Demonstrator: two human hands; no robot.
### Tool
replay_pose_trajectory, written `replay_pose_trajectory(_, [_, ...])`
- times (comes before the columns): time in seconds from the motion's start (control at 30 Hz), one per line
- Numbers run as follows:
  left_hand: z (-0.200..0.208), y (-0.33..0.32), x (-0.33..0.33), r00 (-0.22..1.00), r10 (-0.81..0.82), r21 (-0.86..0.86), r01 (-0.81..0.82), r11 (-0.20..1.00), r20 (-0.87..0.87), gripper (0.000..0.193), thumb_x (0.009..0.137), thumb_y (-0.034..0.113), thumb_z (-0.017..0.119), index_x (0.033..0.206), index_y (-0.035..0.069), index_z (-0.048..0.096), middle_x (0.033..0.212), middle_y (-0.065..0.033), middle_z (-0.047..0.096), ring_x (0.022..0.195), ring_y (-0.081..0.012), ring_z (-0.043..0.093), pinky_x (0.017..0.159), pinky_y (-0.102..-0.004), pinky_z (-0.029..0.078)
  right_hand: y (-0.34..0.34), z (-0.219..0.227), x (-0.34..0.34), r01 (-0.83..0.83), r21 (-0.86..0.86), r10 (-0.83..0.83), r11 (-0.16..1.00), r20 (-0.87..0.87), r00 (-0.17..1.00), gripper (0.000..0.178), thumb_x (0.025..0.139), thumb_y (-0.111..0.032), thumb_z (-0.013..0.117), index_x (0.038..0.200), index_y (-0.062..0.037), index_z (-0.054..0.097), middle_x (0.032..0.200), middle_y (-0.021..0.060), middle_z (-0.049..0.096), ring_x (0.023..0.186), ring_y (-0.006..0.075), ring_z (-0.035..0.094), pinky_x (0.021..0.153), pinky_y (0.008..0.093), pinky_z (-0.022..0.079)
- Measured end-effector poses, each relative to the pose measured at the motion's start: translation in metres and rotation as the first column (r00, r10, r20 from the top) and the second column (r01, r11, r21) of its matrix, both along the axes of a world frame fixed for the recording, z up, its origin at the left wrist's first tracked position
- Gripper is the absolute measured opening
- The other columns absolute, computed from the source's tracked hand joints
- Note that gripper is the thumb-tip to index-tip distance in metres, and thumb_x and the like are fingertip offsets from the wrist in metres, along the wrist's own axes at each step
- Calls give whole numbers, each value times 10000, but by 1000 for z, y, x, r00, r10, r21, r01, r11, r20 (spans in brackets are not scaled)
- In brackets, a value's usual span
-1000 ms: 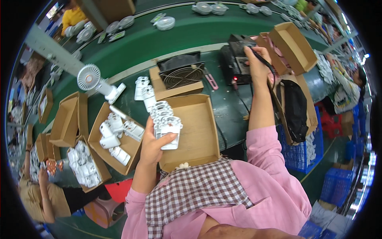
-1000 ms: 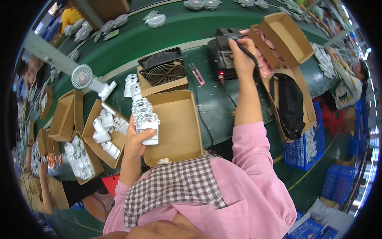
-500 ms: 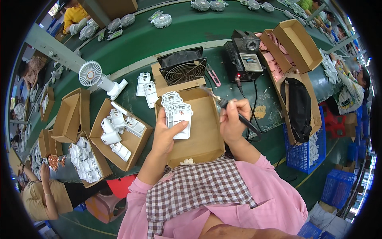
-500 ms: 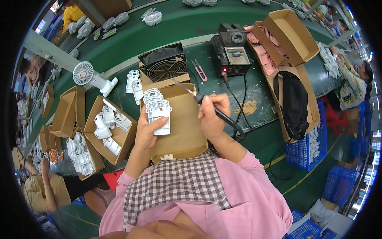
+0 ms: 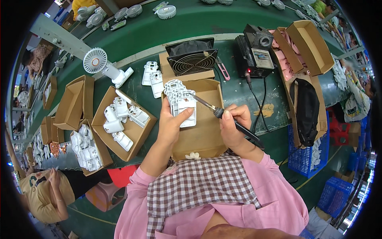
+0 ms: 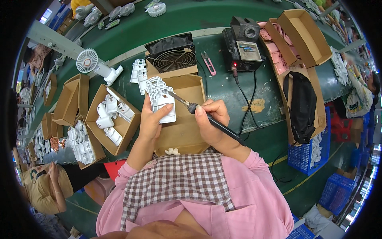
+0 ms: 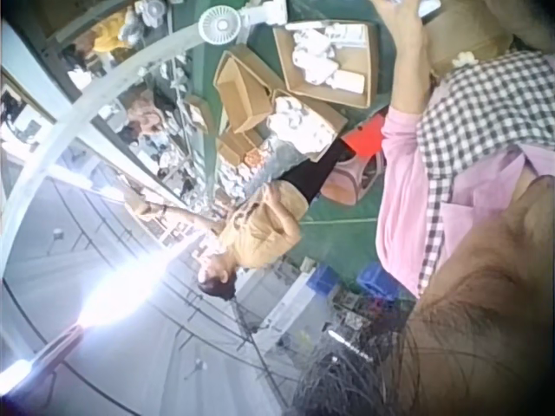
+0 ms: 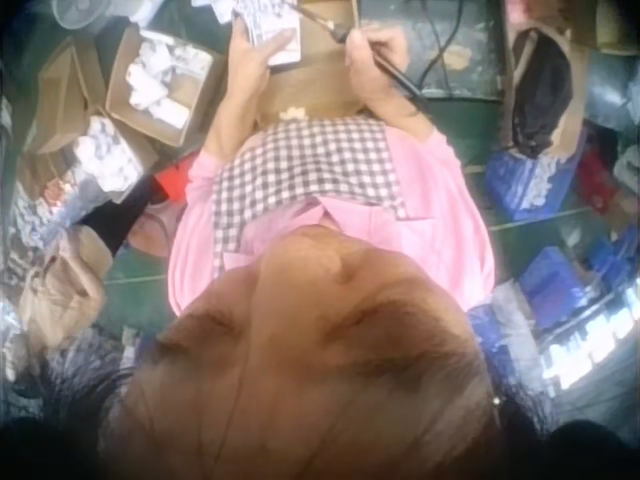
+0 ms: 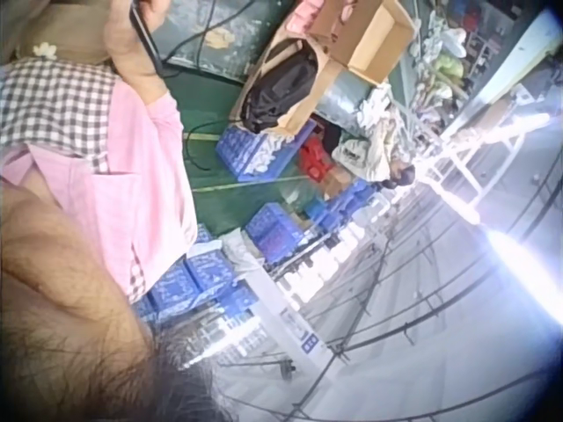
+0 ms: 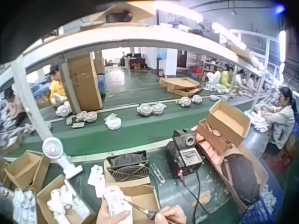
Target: The person solders components onto white plastic housings using a soldering iron, placing the finished pieces into a separate box. They then briefly handle a small fan and rearrange cardboard boxes before continuing to solder more plastic components.
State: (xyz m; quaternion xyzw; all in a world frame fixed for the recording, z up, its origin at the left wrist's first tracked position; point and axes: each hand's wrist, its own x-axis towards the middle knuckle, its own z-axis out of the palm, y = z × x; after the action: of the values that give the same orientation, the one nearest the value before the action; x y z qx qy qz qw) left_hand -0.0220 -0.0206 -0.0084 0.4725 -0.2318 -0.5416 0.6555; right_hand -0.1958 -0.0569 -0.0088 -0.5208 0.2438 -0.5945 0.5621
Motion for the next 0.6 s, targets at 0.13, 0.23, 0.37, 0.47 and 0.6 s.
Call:
replay_pose_trajectory(0.13, [0,1,0,1000,11,0,-11,1000,-6,566,768,-16,717,1246,35,417,1124,-83,585,1014,-160,582,876,-303,484,-1,-1,-1,20,-27,-23,999,-82,996,170,871,-3,597,872,-45,432,742,53,547,603,65,439,561,221,387])
replay_pose_trajectory(0.23, [-1,1,1,1000,11,-11,-11,1000,-8,583,765,-15,721,1253,38,406,1131,-81,580,1025,-160,575,878,-306,484,-2,2,0,43,-82,-55,996,-156,986,178,854,5,610,842,-42,439,701,46,552,599,68,455,551,226,390])
replay_pose_trajectory(0.37, [-3,1,2,999,40,-20,-39,999,14,600,762,-15,723,1261,41,395,1135,-81,577,1027,-160,574,881,-304,483,-2,2,2,70,-103,-90,992,-202,975,185,836,10,627,815,-40,450,667,39,554,574,68,462,522,230,387])
replay_pose_trajectory(0.47, [-4,2,2,998,46,-20,-46,999,31,601,761,-18,721,1262,40,393,1137,-81,576,1028,-157,573,880,-300,483,-2,2,3,59,-96,-79,994,-221,972,188,832,9,632,809,-39,452,656,32,548,561,66,456,508,228,382])
replay_pose_trajectory(0.6, [-2,1,1,997,62,-35,-60,998,50,533,775,-31,701,1226,38,425,1110,-76,583,993,-149,588,852,-282,497,-3,-1,3,51,-111,-78,992,-252,965,193,829,6,638,805,-38,452,650,29,545,555,63,452,502,227,379])
